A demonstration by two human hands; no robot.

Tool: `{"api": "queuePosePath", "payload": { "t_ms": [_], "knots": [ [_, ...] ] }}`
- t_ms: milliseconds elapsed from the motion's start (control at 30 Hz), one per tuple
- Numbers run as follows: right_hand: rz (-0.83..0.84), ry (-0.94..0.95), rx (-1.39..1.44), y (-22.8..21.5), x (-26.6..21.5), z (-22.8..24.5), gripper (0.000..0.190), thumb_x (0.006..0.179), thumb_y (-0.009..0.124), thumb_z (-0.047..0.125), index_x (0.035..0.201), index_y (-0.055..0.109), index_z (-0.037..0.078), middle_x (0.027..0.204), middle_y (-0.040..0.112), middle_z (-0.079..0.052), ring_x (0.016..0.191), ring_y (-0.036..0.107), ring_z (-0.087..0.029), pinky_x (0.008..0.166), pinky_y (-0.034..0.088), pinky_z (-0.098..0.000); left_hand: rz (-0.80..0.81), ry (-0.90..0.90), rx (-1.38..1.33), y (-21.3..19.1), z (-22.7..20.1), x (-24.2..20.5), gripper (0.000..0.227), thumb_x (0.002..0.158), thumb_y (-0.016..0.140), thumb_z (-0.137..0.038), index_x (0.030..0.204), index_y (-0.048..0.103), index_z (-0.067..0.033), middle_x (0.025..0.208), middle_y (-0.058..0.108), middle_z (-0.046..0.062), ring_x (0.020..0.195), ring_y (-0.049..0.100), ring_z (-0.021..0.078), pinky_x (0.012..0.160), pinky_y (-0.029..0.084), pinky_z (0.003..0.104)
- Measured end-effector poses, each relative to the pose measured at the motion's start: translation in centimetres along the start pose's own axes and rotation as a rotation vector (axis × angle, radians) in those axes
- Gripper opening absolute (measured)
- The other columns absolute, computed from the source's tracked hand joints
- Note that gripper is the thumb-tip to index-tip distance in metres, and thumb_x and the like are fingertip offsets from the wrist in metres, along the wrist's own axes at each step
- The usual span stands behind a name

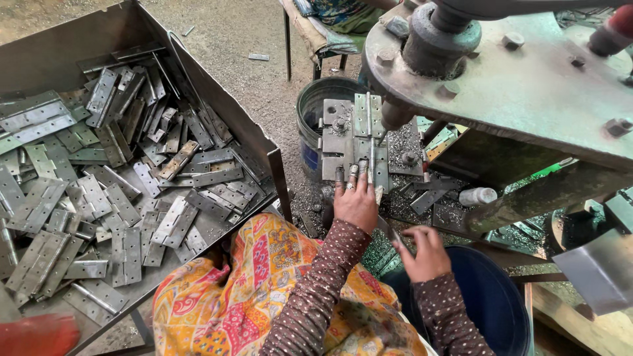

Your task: The person sits on the ground and repeatedly picks up metal hinge pieces from a nearby bin, places them into a jig on a manual punching machine, and operates the lever to punch holes. The processed pieces are then dropped back into the bin.

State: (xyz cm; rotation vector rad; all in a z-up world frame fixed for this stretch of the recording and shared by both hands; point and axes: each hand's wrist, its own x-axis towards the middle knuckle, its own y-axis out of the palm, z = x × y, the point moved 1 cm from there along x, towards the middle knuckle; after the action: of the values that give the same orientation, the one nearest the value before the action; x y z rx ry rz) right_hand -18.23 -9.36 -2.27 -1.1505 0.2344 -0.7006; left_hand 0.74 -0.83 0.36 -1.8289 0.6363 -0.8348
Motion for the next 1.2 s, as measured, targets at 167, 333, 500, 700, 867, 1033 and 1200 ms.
{"api": "queuePosePath", "payload": {
  "t_ms": [167, 333, 500, 700, 867, 1033, 1200],
  "knots": [
    [0.156, 0.110, -0.109, 8.1, -3.5, -4.1, 0.043, 0.086, 0.063, 0.049, 0.103, 0.061, 0.010, 0.100, 0.066, -0.017, 0.086, 0.067, -0.037, 0.074, 0.054, -0.0486, -0.111, -0.004, 0.037, -0.3, 0.3, 0.6, 0.028, 0.091, 0.053, -0.016, 0.112, 0.069, -0.0066, 0.139, 0.058, 0.013, 0.116, 0.062, 0.0280, 0.111, 0.035, 0.054],
    [0.430, 0.236, -0.110, 9.4, -3.1, -5.8, 0.048, 0.091, 0.057, 0.051, 0.113, 0.054, 0.009, 0.085, 0.070, -0.021, 0.078, 0.068, -0.041, 0.069, 0.054, -0.0515, -0.199, 0.014, 0.045, 0.1, 0.2, -0.4, 0.028, 0.093, 0.052, -0.014, 0.113, 0.070, -0.0051, 0.138, 0.059, 0.015, 0.117, 0.064, 0.0300, 0.104, 0.039, 0.054],
    [0.591, 0.221, -0.332, 4.1, 2.5, -3.5, 0.049, 0.096, 0.053, 0.053, 0.110, 0.056, 0.007, 0.080, 0.073, -0.016, 0.069, 0.072, -0.033, 0.065, 0.058, -0.0434, -0.171, 0.015, 0.135, 1.6, 0.4, 1.4, 0.038, 0.083, 0.056, -0.026, 0.112, 0.069, -0.0047, 0.132, 0.062, 0.013, 0.099, 0.070, 0.0253, 0.111, 0.039, 0.055],
    [0.529, 0.302, -0.182, 3.5, 0.7, -1.8, 0.039, 0.091, 0.056, 0.044, 0.111, 0.055, 0.010, 0.079, 0.073, -0.015, 0.066, 0.074, -0.031, 0.060, 0.060, -0.0431, -0.113, -0.016, 0.102, 3.9, 0.8, 4.9, 0.029, 0.097, 0.054, -0.019, 0.117, 0.069, -0.0046, 0.133, 0.064, 0.014, 0.073, 0.072, 0.0229, 0.093, 0.052, 0.047],
    [0.344, 0.207, -0.118, 8.1, -3.1, -4.4, 0.042, 0.090, 0.059, 0.049, 0.107, 0.056, 0.010, 0.079, 0.071, -0.021, 0.075, 0.070, -0.042, 0.067, 0.055, -0.0513, -0.150, -0.024, 0.057, 4.2, 1.2, 3.9, 0.027, 0.097, 0.054, -0.017, 0.116, 0.069, -0.0041, 0.131, 0.063, 0.014, 0.074, 0.072, 0.0233, 0.095, 0.050, 0.053],
    [0.475, 0.265, -0.165, 8.0, -2.0, -4.6, 0.046, 0.089, 0.061, 0.050, 0.108, 0.054, 0.008, 0.081, 0.071, -0.022, 0.078, 0.070, -0.042, 0.070, 0.055, -0.0518, -0.189, 0.021, 0.079, 2.4, 1.0, 2.0, 0.024, 0.095, 0.057, -0.016, 0.110, 0.072, -0.0044, 0.133, 0.063, 0.013, 0.086, 0.072, 0.0238, 0.105, 0.044, 0.057],
    [0.570, 0.204, -0.337, 4.1, 2.4, -3.5, 0.056, 0.086, 0.060, 0.061, 0.107, 0.058, 0.009, 0.084, 0.073, -0.016, 0.078, 0.074, -0.035, 0.073, 0.058, -0.0471, -0.031, -0.004, 0.052, 1.7, 1.1, 3.2, 0.023, 0.091, 0.059, -0.017, 0.106, 0.072, -0.0060, 0.135, 0.061, 0.014, 0.091, 0.072, 0.0246, 0.102, 0.045, 0.055]
  ]
}}
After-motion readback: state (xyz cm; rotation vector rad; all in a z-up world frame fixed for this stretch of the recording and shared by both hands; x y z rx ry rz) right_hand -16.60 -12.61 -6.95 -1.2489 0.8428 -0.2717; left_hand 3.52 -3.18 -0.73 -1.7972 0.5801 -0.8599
